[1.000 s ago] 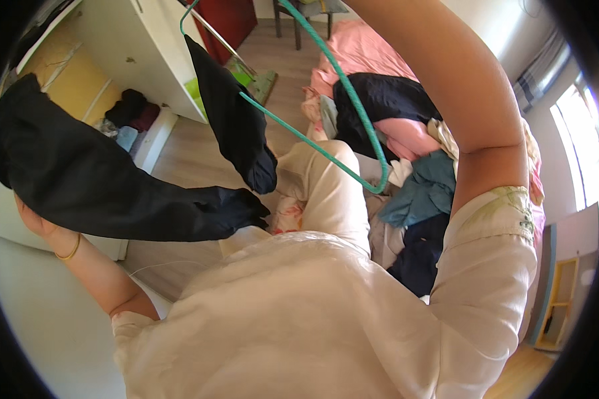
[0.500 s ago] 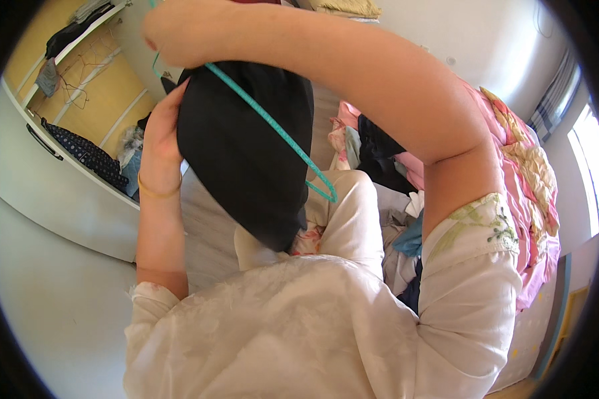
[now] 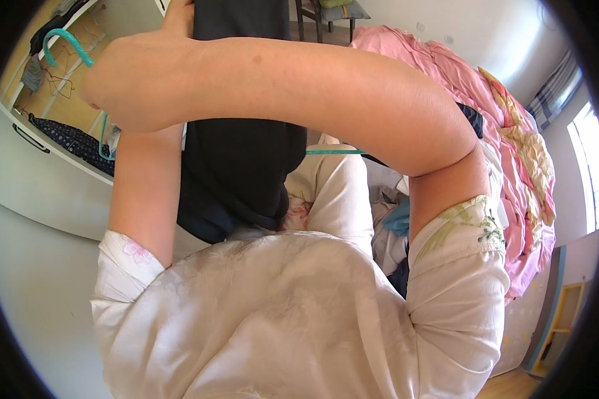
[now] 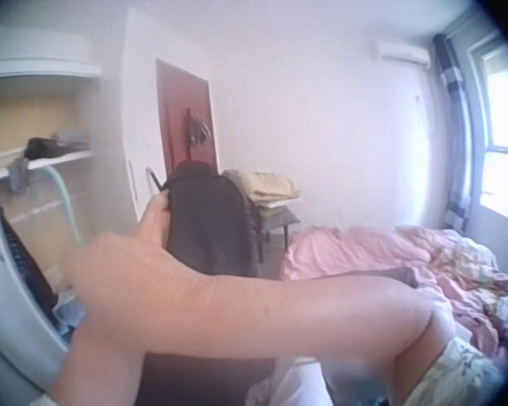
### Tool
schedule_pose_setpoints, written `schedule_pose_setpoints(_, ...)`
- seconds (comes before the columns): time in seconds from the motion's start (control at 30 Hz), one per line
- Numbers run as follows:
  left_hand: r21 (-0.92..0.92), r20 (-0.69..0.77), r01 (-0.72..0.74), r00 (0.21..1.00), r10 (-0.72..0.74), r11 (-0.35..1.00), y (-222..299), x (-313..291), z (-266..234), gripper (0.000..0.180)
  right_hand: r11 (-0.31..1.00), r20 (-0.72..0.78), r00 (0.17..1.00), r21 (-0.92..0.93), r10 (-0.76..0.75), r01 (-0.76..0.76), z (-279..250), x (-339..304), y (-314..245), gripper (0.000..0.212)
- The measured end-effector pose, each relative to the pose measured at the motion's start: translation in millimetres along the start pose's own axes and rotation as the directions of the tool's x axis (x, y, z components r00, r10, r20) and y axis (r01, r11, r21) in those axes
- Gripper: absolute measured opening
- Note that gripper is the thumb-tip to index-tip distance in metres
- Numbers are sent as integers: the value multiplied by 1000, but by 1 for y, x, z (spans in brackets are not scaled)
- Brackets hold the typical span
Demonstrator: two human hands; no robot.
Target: The person ties the shoelaces of a sneaker, sorts through clothes on a bed, mounts garments onto hangers, and places them inside a wardrobe.
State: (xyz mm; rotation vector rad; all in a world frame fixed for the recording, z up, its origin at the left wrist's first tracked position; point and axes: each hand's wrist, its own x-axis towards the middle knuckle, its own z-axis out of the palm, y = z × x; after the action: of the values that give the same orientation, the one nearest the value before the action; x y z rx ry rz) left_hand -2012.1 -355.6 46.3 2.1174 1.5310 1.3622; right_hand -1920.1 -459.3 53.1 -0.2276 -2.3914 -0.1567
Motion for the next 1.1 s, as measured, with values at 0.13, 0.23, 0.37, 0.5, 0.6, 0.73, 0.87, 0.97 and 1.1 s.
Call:
schedule_pose_setpoints(0.13,367,293,73,937,-189,927,-11,-1,20,33,809,-225,847,-257,481,-528,3,-5,-20,13)
schedule_pose_setpoints(0.23,543,404,79,848,-343,836,-15,-8,28,33,991,190,977,-115,91,-70,-27,-9,7,15)
schedule_pose_setpoints(0.37,638,470,76,749,-467,766,-21,-16,33,32,997,15,999,-69,44,-42,-5,-3,56,21)
schedule_pose_setpoints(0.5,289,641,-325,764,70,901,-58,-30,19,36,996,-158,987,-88,-3,-11,8,5,129,23)
schedule_pose_setpoints(0.6,95,245,-261,941,231,961,-29,-77,7,27,964,-143,984,-257,-107,67,-6,19,154,23)
schedule_pose_setpoints(0.73,-103,-217,-86,974,62,991,-59,-138,4,24,456,330,944,-836,-29,306,-30,53,147,20)
schedule_pose_setpoints(0.87,-244,-364,-24,929,-69,970,-79,-173,39,41,418,399,906,-854,143,311,-31,56,145,18)
schedule_pose_setpoints(0.97,58,-334,-176,924,185,983,-47,-171,57,56,508,341,929,-831,142,227,-31,48,147,18)
schedule_pose_setpoints(1.1,377,-299,-177,906,300,909,-43,-158,76,62,631,267,956,-764,121,134,-27,38,147,19)
